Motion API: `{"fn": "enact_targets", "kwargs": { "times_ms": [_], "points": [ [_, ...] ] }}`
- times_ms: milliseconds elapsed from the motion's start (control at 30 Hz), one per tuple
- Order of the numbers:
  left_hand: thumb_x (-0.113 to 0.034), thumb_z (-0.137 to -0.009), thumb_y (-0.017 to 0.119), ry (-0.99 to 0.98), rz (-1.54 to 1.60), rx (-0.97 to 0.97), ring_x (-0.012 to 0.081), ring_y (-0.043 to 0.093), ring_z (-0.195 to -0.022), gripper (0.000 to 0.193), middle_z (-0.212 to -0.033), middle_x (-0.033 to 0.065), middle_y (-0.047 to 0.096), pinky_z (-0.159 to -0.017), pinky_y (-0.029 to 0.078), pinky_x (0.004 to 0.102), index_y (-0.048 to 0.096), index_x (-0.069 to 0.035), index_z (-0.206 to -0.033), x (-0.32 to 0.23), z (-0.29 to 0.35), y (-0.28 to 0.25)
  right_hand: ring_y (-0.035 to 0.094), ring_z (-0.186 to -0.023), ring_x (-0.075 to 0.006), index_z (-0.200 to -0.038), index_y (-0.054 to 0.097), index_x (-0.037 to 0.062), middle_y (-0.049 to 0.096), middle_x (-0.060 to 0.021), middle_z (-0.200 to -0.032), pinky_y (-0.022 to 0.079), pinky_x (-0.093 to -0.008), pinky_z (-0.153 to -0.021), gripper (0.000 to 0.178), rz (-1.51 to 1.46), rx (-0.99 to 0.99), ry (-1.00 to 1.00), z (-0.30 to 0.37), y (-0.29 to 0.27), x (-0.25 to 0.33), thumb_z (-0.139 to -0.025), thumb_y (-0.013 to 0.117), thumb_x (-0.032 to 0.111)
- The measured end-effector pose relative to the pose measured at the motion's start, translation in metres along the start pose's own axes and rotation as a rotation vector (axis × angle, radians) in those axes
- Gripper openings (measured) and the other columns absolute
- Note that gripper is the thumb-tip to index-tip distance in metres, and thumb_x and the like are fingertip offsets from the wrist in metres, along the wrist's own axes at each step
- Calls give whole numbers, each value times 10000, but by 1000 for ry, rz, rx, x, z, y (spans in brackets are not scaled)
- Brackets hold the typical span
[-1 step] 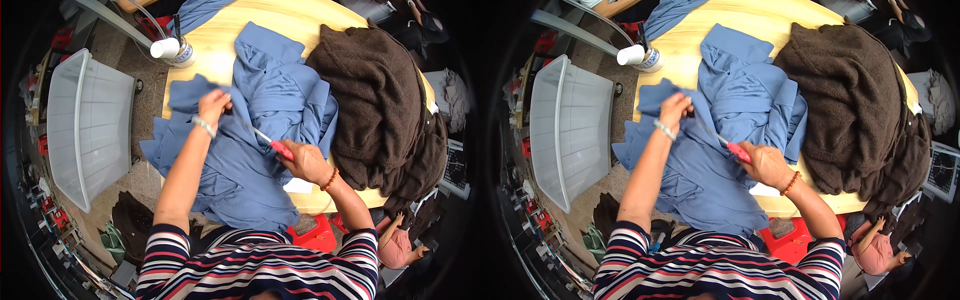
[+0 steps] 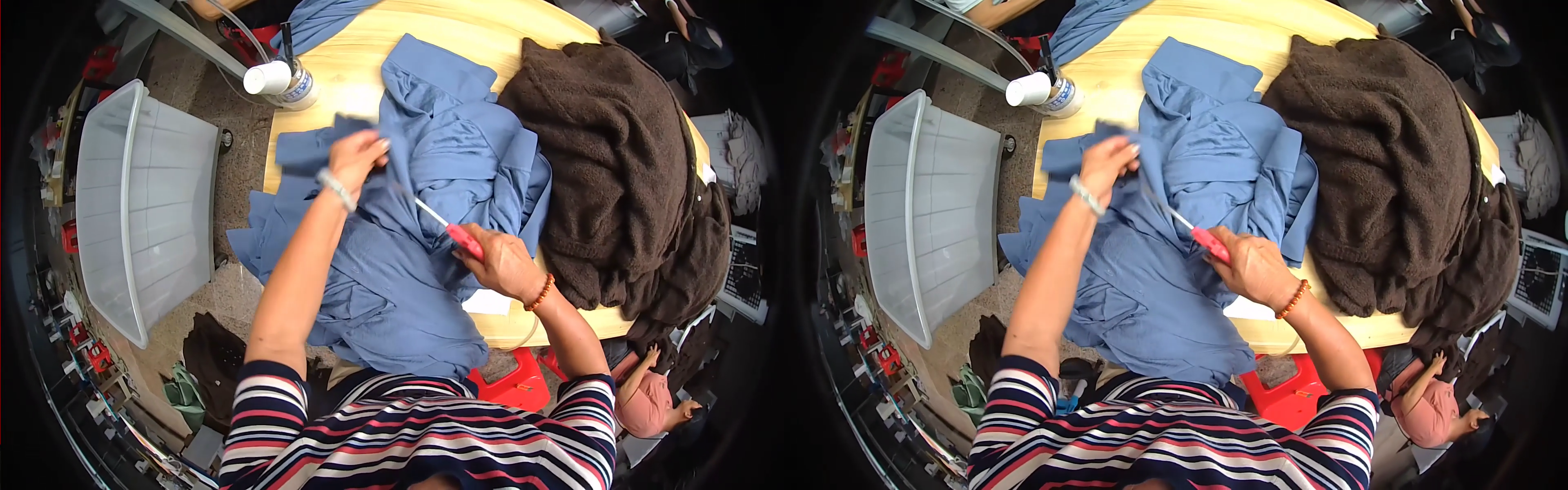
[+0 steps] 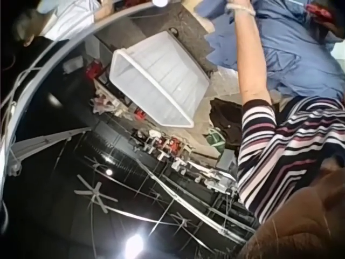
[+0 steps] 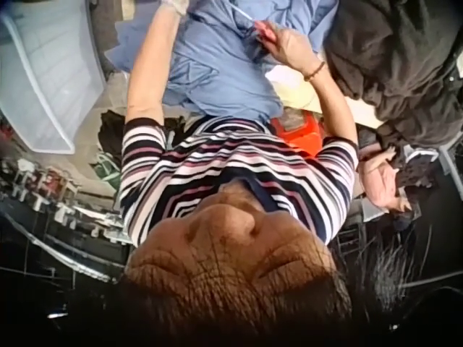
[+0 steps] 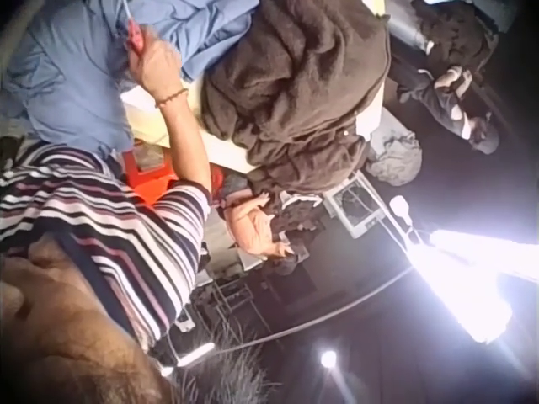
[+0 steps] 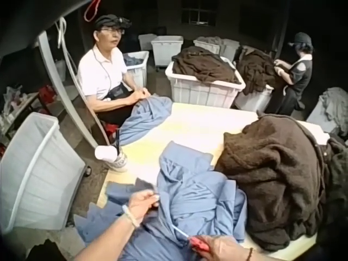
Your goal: Trim loose threads and excess fabric from blue shirts using scissors.
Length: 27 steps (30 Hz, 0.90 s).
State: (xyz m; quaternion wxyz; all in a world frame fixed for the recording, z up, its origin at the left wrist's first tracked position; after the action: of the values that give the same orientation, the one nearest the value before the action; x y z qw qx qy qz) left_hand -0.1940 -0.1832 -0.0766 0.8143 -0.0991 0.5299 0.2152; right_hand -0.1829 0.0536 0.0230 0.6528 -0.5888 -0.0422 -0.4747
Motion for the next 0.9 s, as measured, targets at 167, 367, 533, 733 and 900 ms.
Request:
{"fn": "enact_targets", "kwargs": {
  "times_ms": [167, 367, 533, 733, 900],
  "points": [
    [-163, -870, 688, 272, -369, 459, 108, 655, -744, 288, -855, 74, 708, -661, 519, 246, 668, 34, -1079, -66, -14, 131, 620, -702, -393, -1111, 564, 74, 632, -194, -746, 485, -454, -647, 297, 28, 32, 127, 30, -1, -10, -866, 646, 220],
    [-188, -914, 617, 483, -501, 280, 208, 553, -1164, 439, -1282, 129, 567, -939, 471, 329, 529, -59, -1325, -55, 27, 78, 634, -730, -369, -1111, 585, 83, 634, -196, -738, 490, -443, -658, 304, 61, -98, 255, 69, -10, -33, -843, 665, 201],
    [-209, -838, 691, 380, -974, 101, 305, 546, -1138, 474, -1215, 149, 596, -970, 428, 381, 563, -38, -1261, -18, 129, -36, 620, -711, -338, -1134, 581, 97, 624, -154, -716, 483, -423, -644, 338, 30, -69, 132, 72, -8, -19, -818, 680, 168],
    [-39, -739, 712, 416, -1069, -61, 319, 542, -947, 309, -1022, 141, 593, -838, 436, 384, 651, -19, -1041, -17, 200, -60, 634, -740, -314, -1146, 574, 124, 650, -123, -750, 505, -418, -646, 374, 7, 78, 23, 64, 3, 6, -787, 675, 150],
    [-43, -750, 714, 456, -1052, -130, 314, 554, -941, 291, -1006, 129, 606, -845, 446, 374, 653, -21, -1033, -40, 226, -54, 638, -740, -298, -1148, 571, 107, 646, -111, -738, 504, -406, -635, 373, 25, 147, -83, 65, 7, 36, -794, 672, 164]
  ]
}}
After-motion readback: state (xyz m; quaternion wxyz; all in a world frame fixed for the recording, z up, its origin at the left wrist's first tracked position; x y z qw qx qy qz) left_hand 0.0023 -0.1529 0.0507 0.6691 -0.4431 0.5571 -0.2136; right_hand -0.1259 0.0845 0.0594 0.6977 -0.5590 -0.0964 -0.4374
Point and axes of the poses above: each hand's wrist, its own z-axis away from the middle knuckle, its own y-axis out of the palm, x = y × z, the point moved 10 cm from there along -z, towards the middle knuckle
